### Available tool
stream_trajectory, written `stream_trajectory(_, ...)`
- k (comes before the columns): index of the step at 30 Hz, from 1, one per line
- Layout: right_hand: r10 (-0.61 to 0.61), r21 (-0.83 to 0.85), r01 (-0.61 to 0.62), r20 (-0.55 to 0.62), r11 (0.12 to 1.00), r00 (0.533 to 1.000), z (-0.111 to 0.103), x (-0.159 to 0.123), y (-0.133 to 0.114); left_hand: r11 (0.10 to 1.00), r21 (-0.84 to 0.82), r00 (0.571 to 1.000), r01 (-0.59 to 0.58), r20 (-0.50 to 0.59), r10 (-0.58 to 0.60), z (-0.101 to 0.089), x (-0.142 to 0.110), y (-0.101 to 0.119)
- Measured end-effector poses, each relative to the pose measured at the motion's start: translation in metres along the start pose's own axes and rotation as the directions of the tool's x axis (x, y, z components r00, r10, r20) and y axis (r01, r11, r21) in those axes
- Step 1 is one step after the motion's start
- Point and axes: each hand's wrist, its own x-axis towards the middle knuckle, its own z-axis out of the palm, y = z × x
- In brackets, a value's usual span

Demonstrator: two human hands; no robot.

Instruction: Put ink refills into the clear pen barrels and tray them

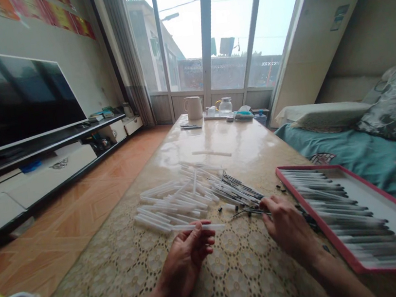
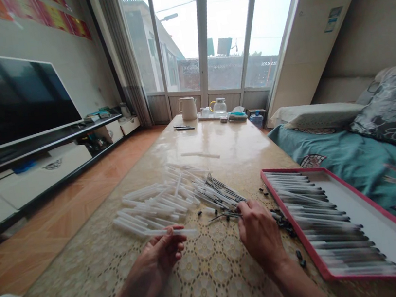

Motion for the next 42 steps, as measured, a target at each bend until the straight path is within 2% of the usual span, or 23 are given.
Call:
stream_trajectory(2, 0.032, -0.163, -0.029, 0.017, 0.986, 0.999, 0.002, 0.003, 0.016, 1.0, 0.004, 1.0, -0.009, -0.012, 0.009, 0.0, 0.0, 0.0)
stream_trajectory(5, 0.044, -0.293, -0.03, 0.04, 0.956, 0.998, 0.005, 0.003, 0.027, 0.999, 0.019, 0.999, -0.031, -0.021, 0.031, 0.0, 0.0, 0.0)
stream_trajectory(12, -0.054, -0.313, 0.068, 0.053, 0.947, 0.997, -0.004, 0.005, 0.025, 0.998, 0.012, 0.997, -0.056, -0.044, 0.056, -0.002, 0.001, 0.0)
stream_trajectory(15, -0.096, -0.188, 0.096, 0.007, 0.977, 0.995, -0.01, 0.005, 0.017, 0.995, -0.007, 0.992, -0.095, -0.083, 0.094, -0.001, 0.001, 0.001)
stream_trajectory(17, -0.136, 0.018, 0.136, 0.001, 0.991, 0.991, -0.013, 0.003, 0.006, 0.992, -0.025, 0.985, -0.12, -0.126, 0.116, -0.001, 0.002, 0.002)
stream_trajectory(20, -0.204, 0.336, 0.185, 0.02, 0.923, 0.979, -0.014, -0.005, -0.016, 0.988, -0.066, 0.976, -0.141, -0.179, 0.128, 0.0, 0.004, 0.005)
stream_trajectory(22, -0.238, 0.427, 0.211, 0.01, 0.879, 0.971, -0.014, -0.011, -0.03, 0.985, -0.094, 0.972, -0.144, -0.2, 0.123, 0.0, 0.005, 0.006)
stream_trajectory(26, -0.242, 0.46, 0.235, -0.044, 0.857, 0.969, -0.014, -0.016, -0.042, 0.983, -0.116, 0.973, -0.141, -0.201, 0.116, -0.002, 0.006, 0.006)
stream_trajectory(32, -0.276, 0.482, 0.274, -0.067, 0.833, 0.959, -0.013, -0.017, -0.041, 0.987, -0.108, 0.986, -0.123, -0.128, 0.109, -0.003, 0.006, 0.005)
stream_trajectory(39, -0.241, 0.501, 0.252, -0.087, 0.828, 0.967, -0.014, -0.017, -0.04, 0.983, -0.121, 0.979, -0.137, -0.169, 0.116, 0.0, 0.005, 0.007)
stream_trajectory(42, -0.243, 0.497, 0.254, -0.088, 0.83, 0.966, -0.013, -0.016, -0.039, 0.987, -0.098, 0.982, -0.126, -0.154, 0.11, 0.0, 0.005, 0.007)
